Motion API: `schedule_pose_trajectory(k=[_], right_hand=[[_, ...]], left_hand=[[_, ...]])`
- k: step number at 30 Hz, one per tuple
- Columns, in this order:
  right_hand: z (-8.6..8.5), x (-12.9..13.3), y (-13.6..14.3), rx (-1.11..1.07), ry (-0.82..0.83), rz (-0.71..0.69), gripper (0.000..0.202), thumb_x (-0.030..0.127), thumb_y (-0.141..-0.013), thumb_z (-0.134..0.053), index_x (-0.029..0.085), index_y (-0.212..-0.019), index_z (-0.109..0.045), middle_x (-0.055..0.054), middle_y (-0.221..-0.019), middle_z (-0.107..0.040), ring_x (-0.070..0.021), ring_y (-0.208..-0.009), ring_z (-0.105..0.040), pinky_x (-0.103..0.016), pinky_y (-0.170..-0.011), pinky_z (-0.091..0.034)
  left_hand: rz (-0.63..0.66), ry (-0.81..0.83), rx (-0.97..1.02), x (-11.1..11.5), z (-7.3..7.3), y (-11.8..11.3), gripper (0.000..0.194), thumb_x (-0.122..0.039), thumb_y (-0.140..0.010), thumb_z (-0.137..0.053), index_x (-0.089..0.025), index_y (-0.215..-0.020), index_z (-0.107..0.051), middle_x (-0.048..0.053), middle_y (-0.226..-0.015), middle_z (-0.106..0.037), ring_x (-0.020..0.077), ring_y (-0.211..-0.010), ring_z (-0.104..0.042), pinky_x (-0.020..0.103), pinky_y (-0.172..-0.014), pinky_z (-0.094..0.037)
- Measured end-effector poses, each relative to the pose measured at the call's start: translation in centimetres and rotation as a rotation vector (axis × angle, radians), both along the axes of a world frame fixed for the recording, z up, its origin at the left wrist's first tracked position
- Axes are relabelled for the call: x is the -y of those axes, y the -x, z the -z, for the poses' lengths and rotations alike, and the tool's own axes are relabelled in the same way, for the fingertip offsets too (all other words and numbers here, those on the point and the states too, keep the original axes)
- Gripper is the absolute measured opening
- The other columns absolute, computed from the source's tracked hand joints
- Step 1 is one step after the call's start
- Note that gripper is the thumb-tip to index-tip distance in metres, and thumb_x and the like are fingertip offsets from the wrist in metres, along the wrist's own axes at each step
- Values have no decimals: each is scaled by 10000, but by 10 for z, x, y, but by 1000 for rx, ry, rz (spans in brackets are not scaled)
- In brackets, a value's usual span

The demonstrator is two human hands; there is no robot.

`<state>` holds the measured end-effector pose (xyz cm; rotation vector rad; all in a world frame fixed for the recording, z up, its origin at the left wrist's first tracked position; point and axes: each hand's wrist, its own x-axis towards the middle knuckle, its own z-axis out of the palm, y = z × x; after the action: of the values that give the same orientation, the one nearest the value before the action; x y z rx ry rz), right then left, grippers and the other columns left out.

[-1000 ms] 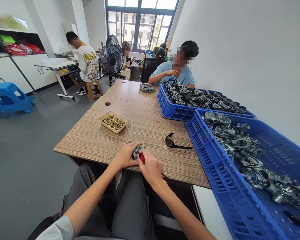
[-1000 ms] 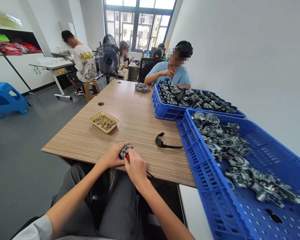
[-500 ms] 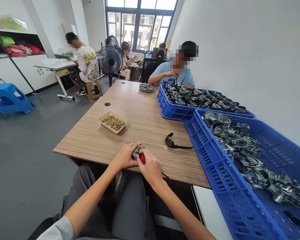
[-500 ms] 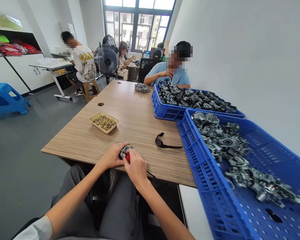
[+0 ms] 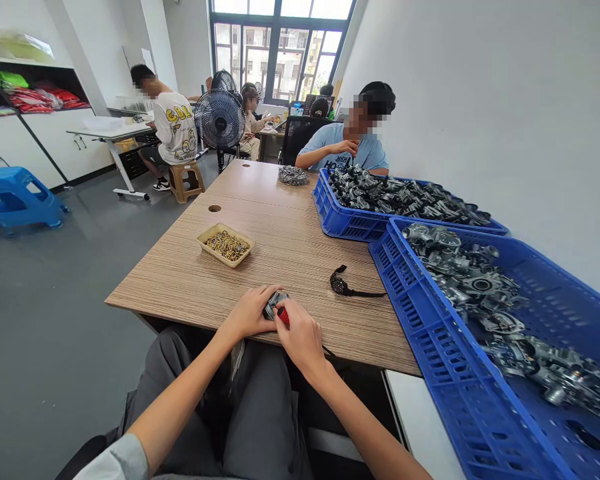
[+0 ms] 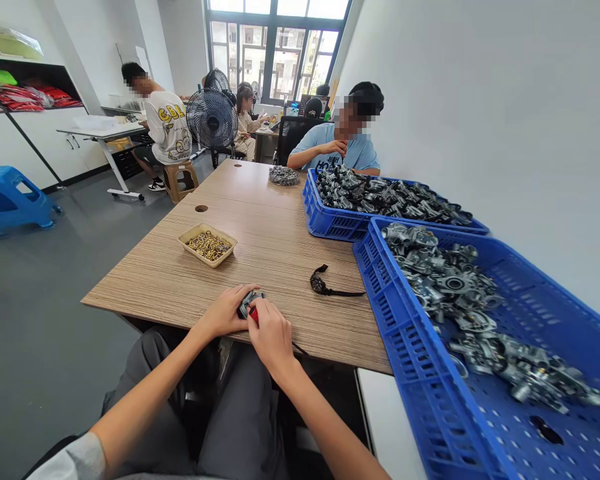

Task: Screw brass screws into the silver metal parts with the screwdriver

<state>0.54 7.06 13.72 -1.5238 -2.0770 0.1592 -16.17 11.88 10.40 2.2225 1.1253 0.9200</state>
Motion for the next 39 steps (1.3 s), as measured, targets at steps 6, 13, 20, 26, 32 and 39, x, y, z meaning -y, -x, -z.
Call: schedule_pose_trajectory(k=[6,13,20,26,32,39], right_hand=[[-2,0,1,-9,-7,20,77,263,-984,-567,242,-962,-638,-24,-904,-728,-203,-828,-684,-289,-685,-417],[-2,0,1,-13,-5,9,83,233,-971,-564,243,-990,-644,-27,-928,-733,-205,-851,-685,-288,-703,-430],[0,0,0,-14,0,-16,107,205,-977,-546,239,-1009,-642,-41,-961,-742,-218,-889,-694,-290,-725,-438],[-1,0,1,-14,0,19,70,267,-983,-580,241,-991,-645,-31,-932,-738,-217,-863,-693,-293,-698,-427],[1,0,1,-23,-11,6,87,204,-968,-579,244,-1006,-646,-22,-956,-742,-209,-892,-698,-287,-719,-429],[2,-1,0,-18,-29,-27,96,203,-979,-555,239,-1007,-640,-28,-953,-740,-213,-884,-699,-290,-698,-421]], left_hand=[[-1,-7,5,0,0,0,720,-325,-790,-772,-247,-1447,-489,107,-1328,-661,313,-1214,-648,454,-1064,-488],[0,1,6,-1,1,0,728,-340,-787,-782,-258,-1448,-490,109,-1361,-652,316,-1240,-640,460,-1081,-480],[-2,-3,4,0,0,0,727,-350,-787,-791,-248,-1442,-494,112,-1353,-654,318,-1239,-642,461,-1089,-478],[1,-9,8,0,0,0,712,-335,-794,-784,-244,-1438,-493,106,-1357,-652,309,-1231,-644,450,-1080,-481],[-2,-1,5,0,0,0,717,-335,-792,-789,-243,-1438,-491,108,-1358,-653,317,-1231,-642,452,-1077,-479],[-4,-7,10,-1,1,-1,717,-340,-790,-788,-246,-1435,-489,105,-1360,-652,316,-1227,-643,450,-1077,-480]])
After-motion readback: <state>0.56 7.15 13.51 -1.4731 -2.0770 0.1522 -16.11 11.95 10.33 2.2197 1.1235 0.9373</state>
